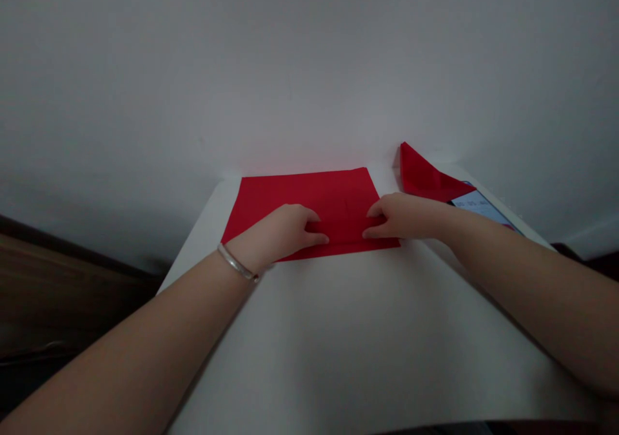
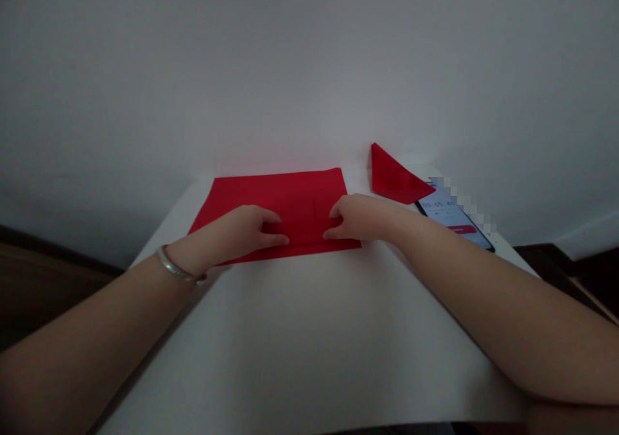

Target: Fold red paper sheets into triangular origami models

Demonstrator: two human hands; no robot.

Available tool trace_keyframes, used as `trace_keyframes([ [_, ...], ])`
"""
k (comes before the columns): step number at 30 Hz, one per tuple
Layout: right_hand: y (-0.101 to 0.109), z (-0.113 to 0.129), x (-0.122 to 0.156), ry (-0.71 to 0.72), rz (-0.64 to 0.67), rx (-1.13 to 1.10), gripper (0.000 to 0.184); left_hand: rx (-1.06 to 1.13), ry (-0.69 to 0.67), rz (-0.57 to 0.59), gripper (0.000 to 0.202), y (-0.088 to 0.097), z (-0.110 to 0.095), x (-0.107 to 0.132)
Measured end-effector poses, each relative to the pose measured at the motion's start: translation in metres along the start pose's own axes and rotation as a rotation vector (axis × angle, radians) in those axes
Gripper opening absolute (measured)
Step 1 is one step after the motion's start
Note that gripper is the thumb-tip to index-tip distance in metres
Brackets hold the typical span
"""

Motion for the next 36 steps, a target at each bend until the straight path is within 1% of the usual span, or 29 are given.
trace_keyframes([
  [6,0.0003,0.0085,0.0045,-0.024,-0.023,0.091,0.034,-0.032,0.048,0.008,0.032,0.0002,0.0012,0.0000],
  [11,-0.0002,0.0099,0.0069,-0.046,-0.047,0.141,0.033,-0.068,0.046,0.046,0.032,0.0000,0.0071,-0.0014],
  [14,-0.0004,0.0094,0.0075,-0.055,-0.037,0.142,0.032,-0.082,0.054,0.077,0.033,0.0010,0.0085,-0.0009],
  [20,-0.0005,0.0087,0.0071,-0.070,-0.019,0.133,0.033,-0.101,0.076,0.100,0.031,0.0039,0.0075,0.0014],
  [25,-0.0023,0.0083,0.0077,-0.083,-0.017,0.133,0.034,-0.117,0.096,0.152,0.031,0.0041,0.0056,0.0039],
  [32,-0.0035,0.0061,0.0059,-0.090,-0.015,0.130,0.036,-0.149,0.197,0.195,0.035,0.0055,0.0035,0.0067],
  [36,-0.0041,0.0051,0.0052,-0.089,-0.014,0.121,0.036,-0.165,0.231,0.203,0.037,0.0064,0.0068,0.0063],
])
Point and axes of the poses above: each hand's wrist, its own x-axis away from the middle knuckle, its own y-axis out of the back of the hand, z = x × y, the point moved 5 cm from there along -x, towards the middle knuckle, and after that the axes turned 8 degrees about z, right-handed, at the moved point
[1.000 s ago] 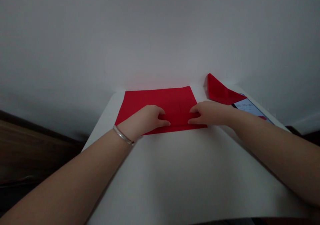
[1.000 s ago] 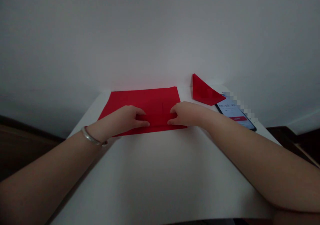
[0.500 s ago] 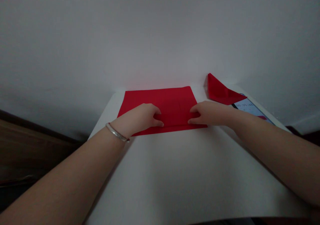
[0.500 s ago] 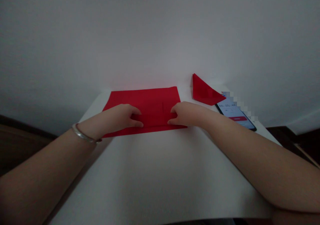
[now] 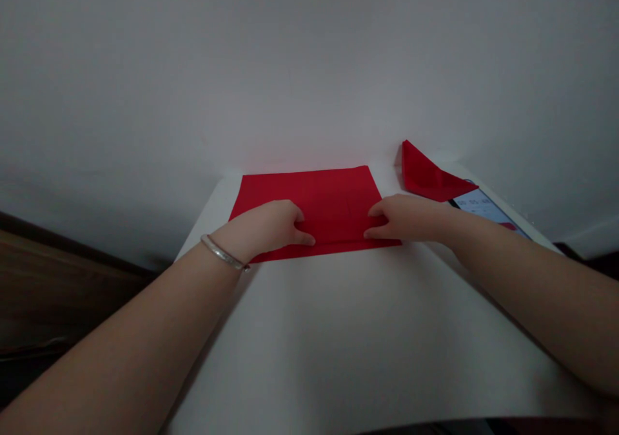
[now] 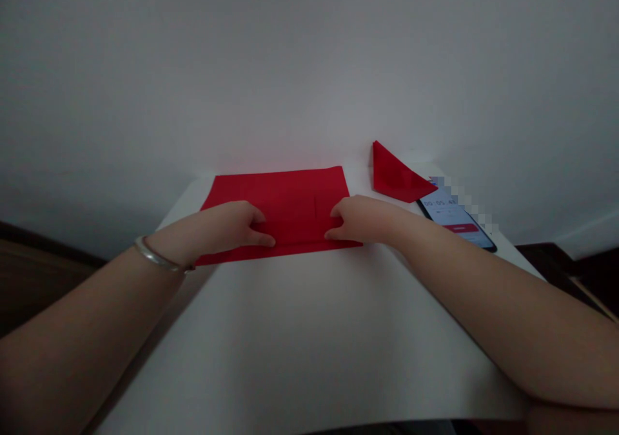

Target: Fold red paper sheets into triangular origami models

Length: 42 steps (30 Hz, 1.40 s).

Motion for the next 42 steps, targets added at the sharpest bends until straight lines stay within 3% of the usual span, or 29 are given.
trace_keyframes([
  [18,-0.003,-0.001,0.002,0.003,-0.002,-0.001,0.035,0.002,0.050,0.120,0.035,-0.003,0.011,0.000],
  [21,-0.003,-0.001,0.003,-0.003,0.010,-0.005,0.036,0.023,-0.003,0.137,0.031,-0.004,0.011,0.001],
  [25,-0.002,-0.002,0.004,0.000,0.012,-0.009,0.037,0.019,-0.056,0.049,0.027,-0.001,0.009,0.002],
  [29,0.001,-0.002,0.004,0.000,0.021,-0.025,0.037,0.015,-0.335,-0.110,0.036,0.001,-0.009,0.007],
  [33,0.008,0.000,0.004,-0.007,0.035,-0.033,0.035,-0.226,-0.519,-0.278,0.056,-0.002,-0.028,0.016],
  [38,0.014,0.002,0.002,-0.011,0.013,-0.014,0.038,-0.417,-0.474,-0.275,0.043,-0.018,-0.050,0.028],
  [42,0.009,0.003,0.001,-0.001,0.004,0.000,0.038,-0.385,-0.347,-0.321,0.050,-0.032,-0.062,0.037],
])
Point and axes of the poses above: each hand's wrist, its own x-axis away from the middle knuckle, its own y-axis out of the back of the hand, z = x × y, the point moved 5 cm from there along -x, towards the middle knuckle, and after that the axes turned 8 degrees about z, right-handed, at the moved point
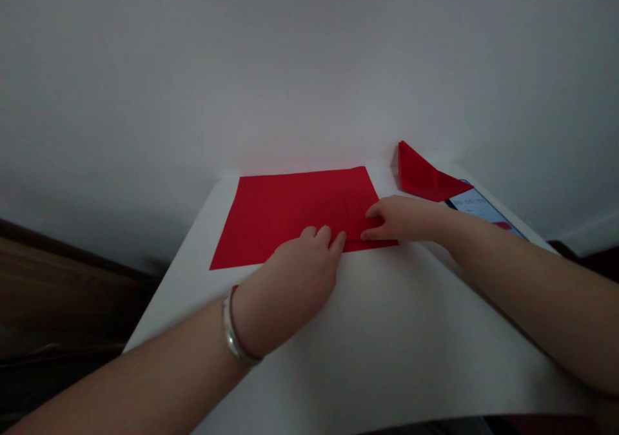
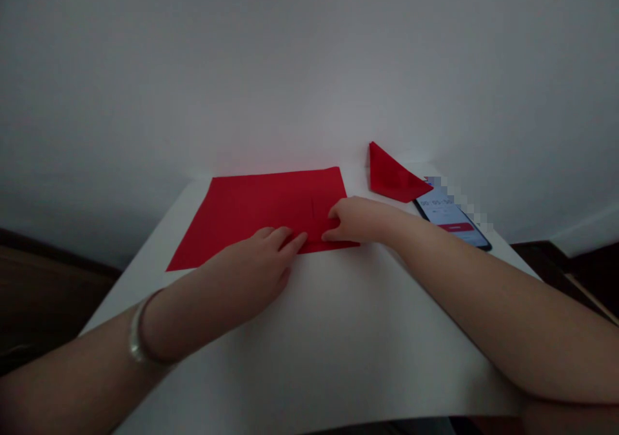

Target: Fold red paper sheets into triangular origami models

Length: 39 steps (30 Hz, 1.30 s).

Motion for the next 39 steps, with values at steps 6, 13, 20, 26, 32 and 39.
trace_keyframes([
  [6,-0.002,0.000,-0.003,0.026,-0.032,0.031,0.040,-0.001,0.054,-0.035,0.053,-0.005,-0.008,0.000],
  [13,-0.001,0.000,-0.003,0.014,-0.046,0.041,0.041,-0.016,0.051,-0.050,0.052,-0.006,-0.008,-0.001],
  [20,0.000,0.001,-0.004,0.017,-0.048,0.040,0.038,-0.009,0.093,-0.048,0.053,-0.006,-0.008,0.001],
  [26,0.000,0.001,-0.003,0.010,-0.047,0.040,0.038,-0.012,0.102,-0.035,0.055,-0.005,-0.009,0.000],
  [32,0.001,0.002,-0.003,0.009,-0.057,0.039,0.039,-0.009,0.105,-0.048,0.054,-0.002,-0.011,0.000],
  [39,0.003,0.005,-0.002,0.006,-0.057,0.044,0.036,0.050,0.033,-0.084,0.055,-0.006,-0.013,-0.001],
])
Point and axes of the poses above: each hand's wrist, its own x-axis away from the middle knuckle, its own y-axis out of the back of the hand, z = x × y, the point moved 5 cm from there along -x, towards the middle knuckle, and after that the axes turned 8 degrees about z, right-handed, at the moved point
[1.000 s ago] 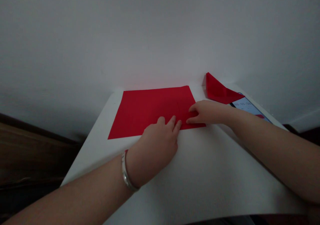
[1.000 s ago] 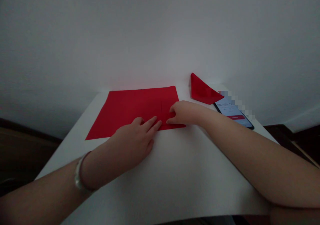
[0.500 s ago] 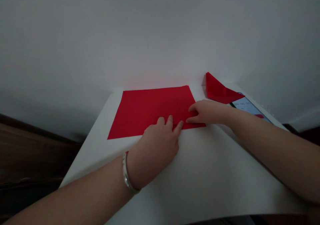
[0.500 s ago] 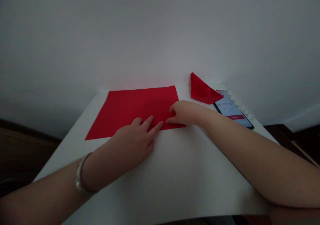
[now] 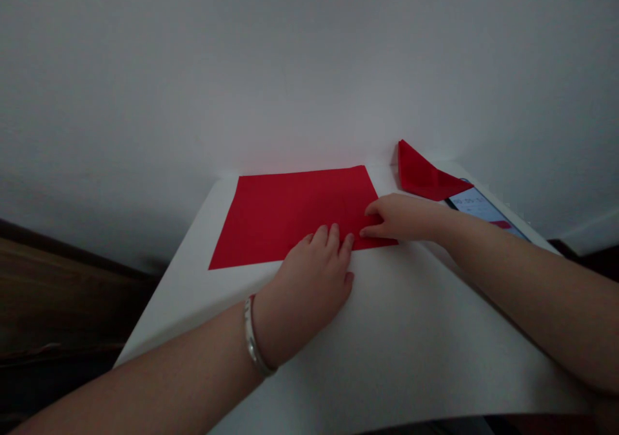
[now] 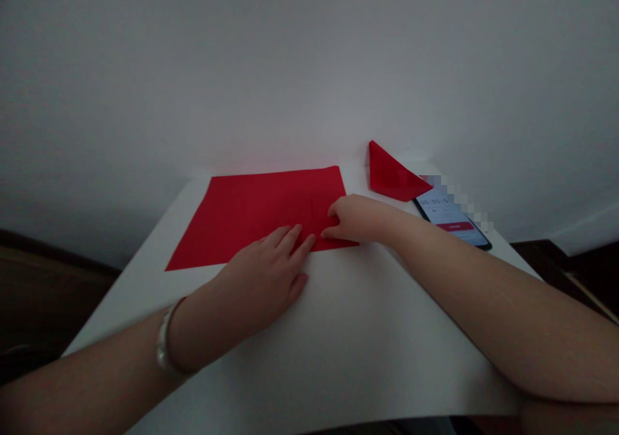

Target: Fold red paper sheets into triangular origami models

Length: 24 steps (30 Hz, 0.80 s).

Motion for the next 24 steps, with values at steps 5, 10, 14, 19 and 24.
trace_keyframes([
  [5,-0.001,-0.004,0.000,0.003,0.003,-0.030,0.034,0.072,-0.058,-0.007,0.061,0.000,0.000,-0.002],
  [10,-0.003,-0.015,-0.001,-0.009,0.041,-0.105,0.032,0.071,-0.071,-0.029,0.056,0.005,0.001,0.000],
  [14,-0.003,-0.023,-0.001,-0.047,0.087,-0.109,0.040,0.054,-0.064,-0.040,0.053,0.005,0.001,0.001],
  [19,-0.003,-0.027,0.001,-0.086,0.131,-0.104,0.037,0.061,-0.051,-0.045,0.052,0.005,0.002,0.001],
  [24,-0.003,-0.031,0.002,-0.116,0.145,-0.070,0.032,0.067,-0.052,-0.053,0.052,0.004,0.003,0.000],
])
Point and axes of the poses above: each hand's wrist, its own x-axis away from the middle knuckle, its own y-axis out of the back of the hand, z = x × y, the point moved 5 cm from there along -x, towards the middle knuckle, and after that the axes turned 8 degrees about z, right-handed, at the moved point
